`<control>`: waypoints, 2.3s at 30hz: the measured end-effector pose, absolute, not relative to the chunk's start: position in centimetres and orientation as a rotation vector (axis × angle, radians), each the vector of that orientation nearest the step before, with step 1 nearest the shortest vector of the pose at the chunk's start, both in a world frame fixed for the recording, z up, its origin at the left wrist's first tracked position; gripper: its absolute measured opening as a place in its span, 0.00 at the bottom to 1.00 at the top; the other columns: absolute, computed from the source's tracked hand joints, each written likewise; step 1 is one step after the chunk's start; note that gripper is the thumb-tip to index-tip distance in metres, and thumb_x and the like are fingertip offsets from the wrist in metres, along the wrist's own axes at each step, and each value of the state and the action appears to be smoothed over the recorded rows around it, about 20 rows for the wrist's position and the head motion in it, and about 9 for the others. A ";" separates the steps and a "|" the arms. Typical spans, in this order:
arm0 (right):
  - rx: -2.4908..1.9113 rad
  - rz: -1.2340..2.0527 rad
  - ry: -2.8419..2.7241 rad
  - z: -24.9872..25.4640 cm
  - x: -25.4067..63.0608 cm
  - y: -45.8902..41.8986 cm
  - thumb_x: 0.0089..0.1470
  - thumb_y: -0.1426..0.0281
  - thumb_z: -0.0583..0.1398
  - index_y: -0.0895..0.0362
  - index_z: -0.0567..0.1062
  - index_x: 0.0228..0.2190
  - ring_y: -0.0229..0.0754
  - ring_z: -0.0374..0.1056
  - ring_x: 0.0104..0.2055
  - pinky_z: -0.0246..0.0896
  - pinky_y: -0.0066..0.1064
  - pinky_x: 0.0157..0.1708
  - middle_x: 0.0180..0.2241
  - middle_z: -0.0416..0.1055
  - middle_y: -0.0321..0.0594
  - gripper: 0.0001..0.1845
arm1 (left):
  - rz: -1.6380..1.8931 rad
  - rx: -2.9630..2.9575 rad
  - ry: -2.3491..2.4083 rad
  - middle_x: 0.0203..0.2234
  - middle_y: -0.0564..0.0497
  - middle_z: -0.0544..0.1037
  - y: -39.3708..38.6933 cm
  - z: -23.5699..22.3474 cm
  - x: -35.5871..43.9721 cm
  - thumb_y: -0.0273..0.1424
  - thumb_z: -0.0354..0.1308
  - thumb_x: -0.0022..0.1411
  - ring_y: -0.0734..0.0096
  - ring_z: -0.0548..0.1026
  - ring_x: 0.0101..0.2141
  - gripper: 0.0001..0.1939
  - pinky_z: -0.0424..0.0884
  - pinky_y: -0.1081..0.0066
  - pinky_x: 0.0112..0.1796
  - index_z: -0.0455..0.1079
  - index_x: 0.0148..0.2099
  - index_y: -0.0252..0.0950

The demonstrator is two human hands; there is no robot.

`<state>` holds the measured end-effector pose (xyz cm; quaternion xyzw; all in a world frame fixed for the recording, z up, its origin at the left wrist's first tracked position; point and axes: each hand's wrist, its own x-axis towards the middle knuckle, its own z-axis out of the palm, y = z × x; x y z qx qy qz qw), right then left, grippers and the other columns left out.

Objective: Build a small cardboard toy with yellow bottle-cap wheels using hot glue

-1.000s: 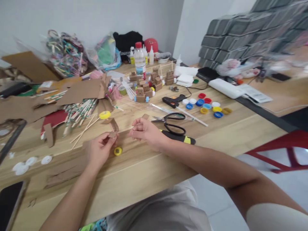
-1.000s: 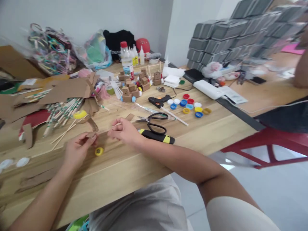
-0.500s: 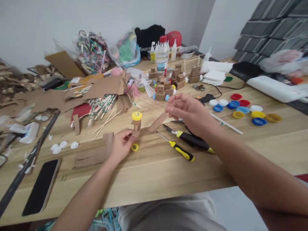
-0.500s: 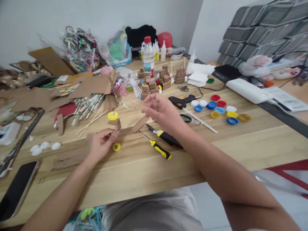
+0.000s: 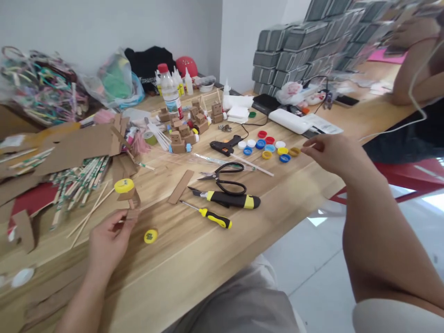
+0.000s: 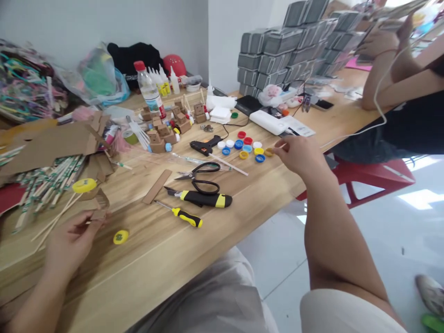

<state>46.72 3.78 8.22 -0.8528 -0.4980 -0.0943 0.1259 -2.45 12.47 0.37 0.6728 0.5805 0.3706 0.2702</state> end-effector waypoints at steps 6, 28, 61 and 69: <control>-2.448 0.050 -1.496 7.2 46.0 2.9 0.55 0.70 0.61 0.53 0.79 0.29 0.46 0.73 0.25 0.63 0.35 0.28 0.24 0.79 0.40 0.06 | 0.955 1.729 1.555 0.30 0.49 0.87 13.4 -0.5 -4.1 0.55 0.67 0.49 0.62 0.83 0.29 0.23 0.82 0.68 0.34 0.80 0.33 0.40; -1.888 0.126 -2.373 6.0 40.0 19.7 0.49 0.78 0.63 0.58 0.79 0.51 0.58 0.76 0.52 0.68 0.42 0.51 0.51 0.80 0.56 0.26 | 0.956 1.977 1.440 0.29 0.48 0.85 11.4 1.2 -0.9 0.46 0.60 0.58 0.61 0.81 0.31 0.16 0.77 0.68 0.33 0.79 0.29 0.41; -1.106 0.873 -2.000 6.7 30.1 10.8 0.46 0.27 0.61 0.48 0.73 0.24 0.47 0.68 0.24 0.61 0.38 0.28 0.21 0.72 0.38 0.36 | 0.845 2.321 1.358 0.30 0.48 0.82 9.4 1.5 0.8 0.26 0.54 0.62 0.65 0.79 0.31 0.10 0.74 0.70 0.33 0.76 0.33 0.39; -1.132 0.865 -2.008 6.5 29.8 10.7 0.45 0.26 0.59 0.46 0.70 0.24 0.49 0.66 0.25 0.58 0.40 0.27 0.21 0.71 0.39 0.36 | 0.880 2.385 1.323 0.29 0.47 0.82 9.3 1.5 0.8 0.25 0.52 0.63 0.64 0.80 0.31 0.11 0.73 0.70 0.34 0.75 0.33 0.39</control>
